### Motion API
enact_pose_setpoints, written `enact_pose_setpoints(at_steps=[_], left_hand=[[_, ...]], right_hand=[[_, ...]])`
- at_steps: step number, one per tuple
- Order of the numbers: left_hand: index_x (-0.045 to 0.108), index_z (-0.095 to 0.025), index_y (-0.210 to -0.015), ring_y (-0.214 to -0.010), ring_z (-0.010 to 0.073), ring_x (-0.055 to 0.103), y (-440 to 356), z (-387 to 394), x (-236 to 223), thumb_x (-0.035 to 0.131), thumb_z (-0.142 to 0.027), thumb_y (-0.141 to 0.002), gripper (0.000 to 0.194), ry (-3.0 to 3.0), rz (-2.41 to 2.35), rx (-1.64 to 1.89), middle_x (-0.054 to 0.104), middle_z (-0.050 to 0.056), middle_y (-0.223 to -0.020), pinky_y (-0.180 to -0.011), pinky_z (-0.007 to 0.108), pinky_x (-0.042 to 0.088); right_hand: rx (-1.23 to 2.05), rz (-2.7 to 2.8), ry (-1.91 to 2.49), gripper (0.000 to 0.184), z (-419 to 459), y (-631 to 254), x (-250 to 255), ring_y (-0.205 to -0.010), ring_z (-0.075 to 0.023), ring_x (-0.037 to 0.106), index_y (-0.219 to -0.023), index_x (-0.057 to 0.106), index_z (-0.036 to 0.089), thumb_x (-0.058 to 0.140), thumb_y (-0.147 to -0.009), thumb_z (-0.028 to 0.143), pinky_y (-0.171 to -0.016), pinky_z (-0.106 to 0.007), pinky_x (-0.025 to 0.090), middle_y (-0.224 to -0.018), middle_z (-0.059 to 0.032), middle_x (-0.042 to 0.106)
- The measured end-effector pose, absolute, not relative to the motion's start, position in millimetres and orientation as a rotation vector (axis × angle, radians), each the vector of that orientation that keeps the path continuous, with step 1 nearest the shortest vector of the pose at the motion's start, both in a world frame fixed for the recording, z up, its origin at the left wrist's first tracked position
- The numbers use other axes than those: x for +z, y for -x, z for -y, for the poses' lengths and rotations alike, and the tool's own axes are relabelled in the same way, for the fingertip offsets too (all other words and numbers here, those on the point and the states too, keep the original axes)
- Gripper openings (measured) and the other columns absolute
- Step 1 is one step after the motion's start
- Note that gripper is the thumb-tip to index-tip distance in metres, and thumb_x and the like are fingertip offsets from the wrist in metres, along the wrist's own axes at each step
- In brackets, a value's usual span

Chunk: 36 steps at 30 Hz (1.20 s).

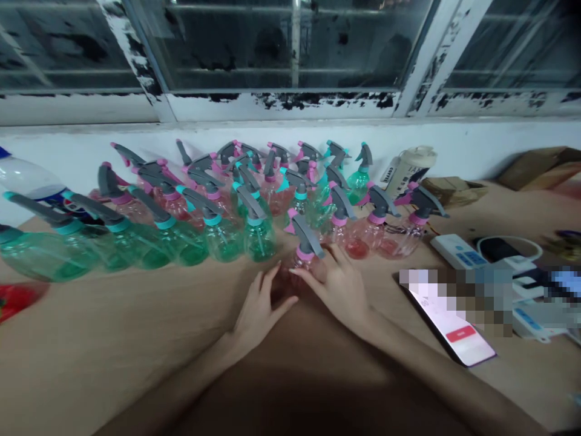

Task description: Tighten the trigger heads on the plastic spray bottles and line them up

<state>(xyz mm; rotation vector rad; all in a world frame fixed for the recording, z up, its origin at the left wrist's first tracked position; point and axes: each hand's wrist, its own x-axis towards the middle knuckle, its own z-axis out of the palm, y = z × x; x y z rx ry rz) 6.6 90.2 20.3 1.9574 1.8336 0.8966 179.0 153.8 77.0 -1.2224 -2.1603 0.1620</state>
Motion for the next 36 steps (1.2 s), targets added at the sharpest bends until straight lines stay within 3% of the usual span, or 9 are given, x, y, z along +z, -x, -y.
enact_pose_setpoints(at_steps=[4, 7, 12, 25, 33, 36], left_hand=[[0.032, -0.026, -0.131, -0.119, 0.0224, 0.043, -4.5, -93.5, 21.0, 0.052, -0.034, -0.088, 0.048, -1.940, -1.836, 0.982, 0.043, 0.006, -0.124, -0.100, 0.043, 0.035], [0.035, -0.027, -0.129, -0.106, 0.0201, 0.052, -6.4, -94.1, 22.6, 0.050, -0.034, -0.089, 0.043, -1.909, -1.847, 0.990, 0.045, 0.005, -0.116, -0.092, 0.039, 0.044], [0.039, -0.026, -0.124, -0.086, 0.0167, 0.057, -7.6, -93.0, 23.6, 0.047, -0.033, -0.090, 0.036, -1.936, -1.900, 0.978, 0.047, 0.003, -0.103, -0.076, 0.034, 0.050], [0.041, -0.026, -0.121, -0.078, 0.0151, 0.057, -8.3, -92.6, 24.4, 0.045, -0.032, -0.091, 0.031, -1.957, -1.855, 0.957, 0.047, 0.002, -0.101, -0.070, 0.032, 0.051], [0.042, -0.025, -0.120, -0.081, 0.0159, 0.057, -7.8, -94.0, 24.3, 0.045, -0.032, -0.091, 0.030, -1.978, -1.822, 0.978, 0.046, 0.003, -0.104, -0.074, 0.033, 0.051], [0.043, -0.025, -0.119, -0.086, 0.0165, 0.057, -7.7, -93.5, 24.9, 0.045, -0.032, -0.091, 0.029, -1.967, -1.813, 0.971, 0.046, 0.003, -0.106, -0.075, 0.032, 0.051]], right_hand=[[0.096, 2.230, 1.388, 0.056, -172.8, -163.2, 85.3, -0.080, -0.0247, 0.064, -0.111, 0.056, 0.014, 0.037, -0.085, 0.060, -0.060, -0.034, 0.050, -0.111, -0.0130, 0.059], [0.083, 2.222, 1.429, 0.059, -183.7, -156.2, 87.2, -0.078, -0.0247, 0.065, -0.110, 0.055, 0.012, 0.031, -0.087, 0.061, -0.055, -0.032, 0.049, -0.109, -0.0134, 0.060], [0.073, 2.217, 1.458, 0.061, -197.4, -149.6, 89.5, -0.079, -0.0246, 0.065, -0.108, 0.055, 0.010, 0.024, -0.089, 0.059, -0.058, -0.032, 0.049, -0.107, -0.0155, 0.059], [0.089, 2.215, 1.448, 0.060, -205.2, -141.1, 88.1, -0.083, -0.0257, 0.066, -0.117, 0.051, 0.012, 0.020, -0.091, 0.056, -0.060, -0.034, 0.050, -0.114, -0.0154, 0.058], [0.125, 2.197, 1.367, 0.062, -189.9, -153.4, 89.5, -0.085, -0.0259, 0.065, -0.130, 0.042, 0.013, 0.034, -0.088, 0.058, -0.060, -0.033, 0.050, -0.121, -0.0153, 0.057], [0.209, 2.171, 1.309, 0.048, -176.8, -176.3, 86.6, -0.080, -0.0224, 0.066, -0.121, 0.053, 0.019, 0.043, -0.087, 0.052, -0.063, -0.031, 0.048, -0.112, -0.0092, 0.063]])
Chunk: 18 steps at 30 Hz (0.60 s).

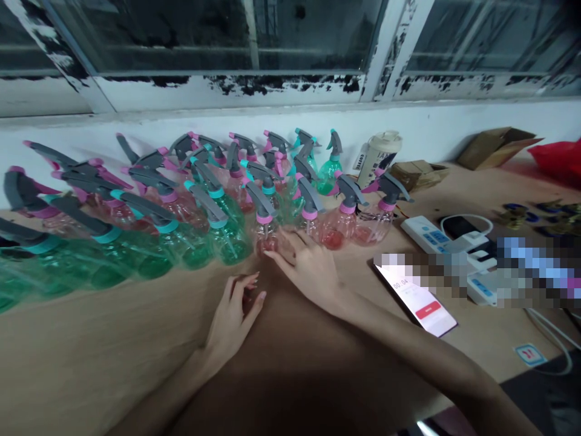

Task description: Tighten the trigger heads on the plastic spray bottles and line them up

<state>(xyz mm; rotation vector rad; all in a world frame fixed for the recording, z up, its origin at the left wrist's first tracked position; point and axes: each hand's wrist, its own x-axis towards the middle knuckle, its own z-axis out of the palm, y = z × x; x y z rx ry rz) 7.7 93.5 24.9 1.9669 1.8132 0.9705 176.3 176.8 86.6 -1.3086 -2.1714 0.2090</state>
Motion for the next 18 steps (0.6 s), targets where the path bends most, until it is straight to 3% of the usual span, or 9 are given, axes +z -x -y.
enact_pose_setpoints(at_steps=[4, 7, 10, 18], left_hand=[[0.045, -0.026, -0.116, -0.085, 0.0163, 0.058, -7.2, -92.7, 24.5, 0.046, -0.033, -0.091, 0.027, -1.948, -1.845, 0.955, 0.047, 0.003, -0.105, -0.073, 0.032, 0.052], [0.046, -0.026, -0.116, -0.081, 0.0161, 0.060, -7.0, -92.7, 24.2, 0.046, -0.032, -0.090, 0.027, -1.947, -1.876, 0.946, 0.049, 0.003, -0.104, -0.068, 0.031, 0.052], [0.047, -0.026, -0.114, -0.080, 0.0161, 0.060, -7.4, -93.2, 25.1, 0.046, -0.033, -0.090, 0.025, -1.950, -1.880, 0.955, 0.050, 0.003, -0.102, -0.066, 0.031, 0.052], [0.048, -0.025, -0.112, -0.078, 0.0164, 0.060, -9.4, -94.1, 27.8, 0.046, -0.034, -0.090, 0.024, -1.946, -1.907, 0.956, 0.051, 0.003, -0.101, -0.068, 0.032, 0.052]], right_hand=[[0.268, 2.107, 1.376, 0.029, -163.8, -219.2, 71.3, -0.068, -0.0184, 0.065, -0.093, 0.064, 0.022, 0.045, -0.088, 0.044, -0.061, -0.028, 0.045, -0.079, -0.0026, 0.069], [0.294, 2.023, 1.476, 0.031, -160.0, -245.6, 54.4, -0.058, -0.0173, 0.063, -0.087, 0.062, 0.020, 0.045, -0.087, 0.045, -0.056, -0.028, 0.044, -0.075, -0.0045, 0.068], [0.313, 1.948, 1.564, 0.036, -159.5, -257.5, 41.4, -0.058, -0.0189, 0.062, -0.095, 0.059, 0.016, 0.046, -0.085, 0.049, -0.053, -0.030, 0.045, -0.081, -0.0088, 0.067], [0.342, 1.931, 1.597, 0.072, -169.5, -239.7, 53.5, -0.072, -0.0275, 0.065, -0.129, 0.036, 0.009, 0.048, -0.079, 0.059, -0.061, -0.040, 0.049, -0.099, -0.0175, 0.063]])
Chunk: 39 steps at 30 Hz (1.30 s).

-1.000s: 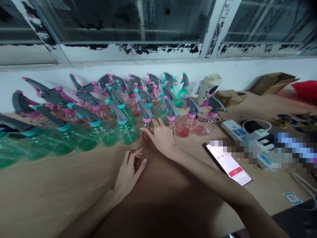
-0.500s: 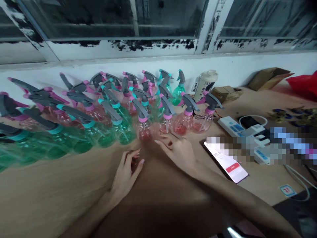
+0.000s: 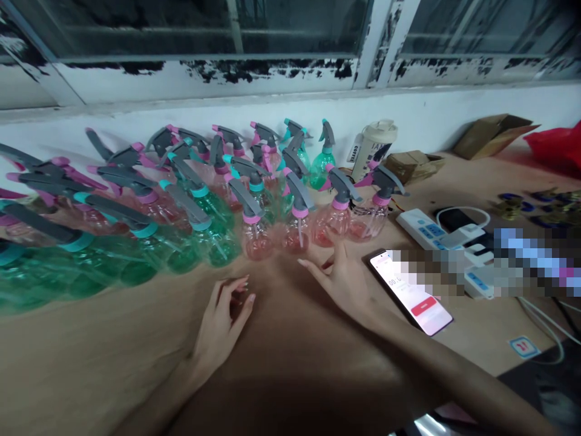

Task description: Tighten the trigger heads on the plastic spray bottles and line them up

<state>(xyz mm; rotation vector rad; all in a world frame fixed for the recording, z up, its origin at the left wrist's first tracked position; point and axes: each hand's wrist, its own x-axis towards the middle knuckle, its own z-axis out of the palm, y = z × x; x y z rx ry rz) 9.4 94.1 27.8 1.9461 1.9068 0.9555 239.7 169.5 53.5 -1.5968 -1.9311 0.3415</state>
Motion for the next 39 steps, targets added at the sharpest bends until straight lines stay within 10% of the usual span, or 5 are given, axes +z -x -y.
enact_pose_setpoints(at_steps=[9, 25, 33, 39], left_hand=[[0.048, -0.026, -0.113, -0.079, 0.0158, 0.060, -9.7, -93.6, 28.9, 0.046, -0.032, -0.090, 0.024, -1.962, -1.904, 0.942, 0.051, 0.002, -0.102, -0.066, 0.030, 0.052], [0.047, -0.027, -0.115, -0.085, 0.0168, 0.060, -16.8, -93.5, 25.1, 0.049, -0.030, -0.089, 0.026, -1.997, -1.783, 0.941, 0.053, 0.002, -0.100, -0.076, 0.034, 0.052], [0.024, -0.026, -0.136, -0.120, 0.0279, 0.042, -53.0, -96.2, 21.5, 0.069, -0.037, -0.073, 0.079, -2.090, -1.474, 0.806, 0.041, 0.010, -0.132, -0.099, 0.046, 0.037], [0.026, -0.029, -0.134, -0.115, 0.0291, 0.046, -63.6, -92.6, 21.9, 0.071, -0.047, -0.070, 0.081, -2.114, -1.399, 0.794, 0.047, 0.009, -0.128, -0.093, 0.048, 0.040]], right_hand=[[0.324, 1.947, 1.546, 0.084, -194.9, -216.9, 69.7, -0.104, -0.0379, 0.058, -0.137, 0.029, 0.009, 0.053, -0.075, 0.062, -0.075, -0.046, 0.049, -0.122, -0.0225, 0.056], [-0.001, 2.076, 1.590, 0.060, -164.5, -232.7, 62.6, -0.062, -0.0283, 0.066, -0.102, 0.051, 0.013, 0.046, -0.076, 0.068, -0.045, -0.031, 0.041, -0.085, -0.0121, 0.066], [0.073, 2.089, 1.515, 0.058, -104.4, -251.8, 60.2, -0.059, -0.0231, 0.062, -0.094, 0.053, 0.016, 0.049, -0.073, 0.069, -0.045, -0.031, 0.043, -0.075, -0.0068, 0.060], [0.319, 2.098, 1.391, 0.055, -95.8, -265.5, 66.3, -0.087, -0.0304, 0.059, -0.094, 0.054, 0.015, 0.063, -0.066, 0.062, -0.069, -0.044, 0.049, -0.089, -0.0116, 0.061]])
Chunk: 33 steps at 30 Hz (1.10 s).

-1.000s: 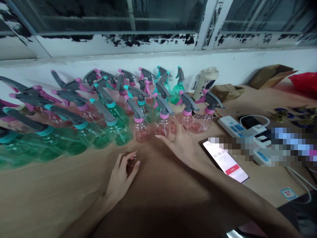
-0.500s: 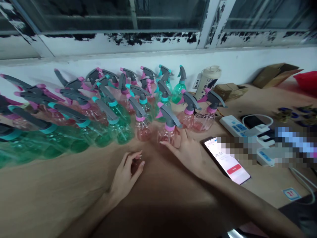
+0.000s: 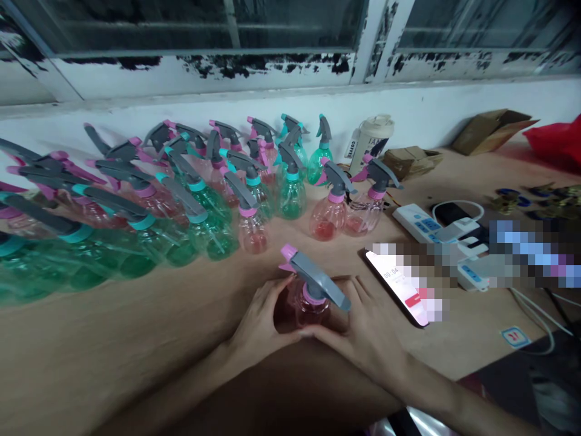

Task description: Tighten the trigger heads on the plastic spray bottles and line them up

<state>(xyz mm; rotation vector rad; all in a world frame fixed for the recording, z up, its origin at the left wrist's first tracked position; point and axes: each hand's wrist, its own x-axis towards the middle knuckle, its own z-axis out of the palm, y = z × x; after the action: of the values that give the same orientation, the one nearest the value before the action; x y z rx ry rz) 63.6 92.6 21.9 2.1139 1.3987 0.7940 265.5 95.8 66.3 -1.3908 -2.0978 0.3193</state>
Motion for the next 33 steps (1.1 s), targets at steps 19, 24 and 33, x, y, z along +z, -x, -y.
enact_pose_setpoints(at_steps=[19, 24, 33], left_hand=[[0.026, -0.022, -0.138, -0.123, 0.0327, 0.039, -49.6, -88.0, 26.1, 0.067, -0.063, -0.065, 0.093, -2.329, -1.213, 0.696, 0.045, 0.013, -0.133, -0.100, 0.050, 0.033], [0.016, -0.025, -0.141, -0.128, 0.0279, 0.034, -41.6, -89.4, 26.6, 0.051, -0.049, -0.085, 0.071, -2.344, -1.258, 0.661, 0.037, 0.011, -0.141, -0.104, 0.048, 0.028], [0.035, -0.019, -0.133, -0.128, 0.0267, 0.036, -39.4, -105.3, 14.1, 0.053, -0.035, -0.086, 0.053, -2.517, -1.653, 0.598, 0.041, 0.011, -0.139, -0.104, 0.046, 0.032]], right_hand=[[0.929, 1.907, 0.913, 0.029, -118.3, -237.7, 87.3, -0.073, -0.0172, 0.062, -0.100, 0.050, 0.024, 0.056, -0.074, 0.014, -0.068, -0.033, 0.051, -0.086, -0.0021, 0.062], [0.824, 1.877, 1.036, 0.014, -121.1, -247.0, 101.4, -0.065, -0.0167, 0.062, -0.085, 0.052, 0.023, 0.056, -0.074, 0.016, -0.060, -0.031, 0.051, -0.074, 0.0001, 0.061], [0.780, 1.809, 1.112, 0.014, -129.2, -252.7, 97.5, -0.063, -0.0169, 0.060, -0.087, 0.053, 0.023, 0.054, -0.074, 0.019, -0.061, -0.031, 0.050, -0.071, 0.0003, 0.058]])
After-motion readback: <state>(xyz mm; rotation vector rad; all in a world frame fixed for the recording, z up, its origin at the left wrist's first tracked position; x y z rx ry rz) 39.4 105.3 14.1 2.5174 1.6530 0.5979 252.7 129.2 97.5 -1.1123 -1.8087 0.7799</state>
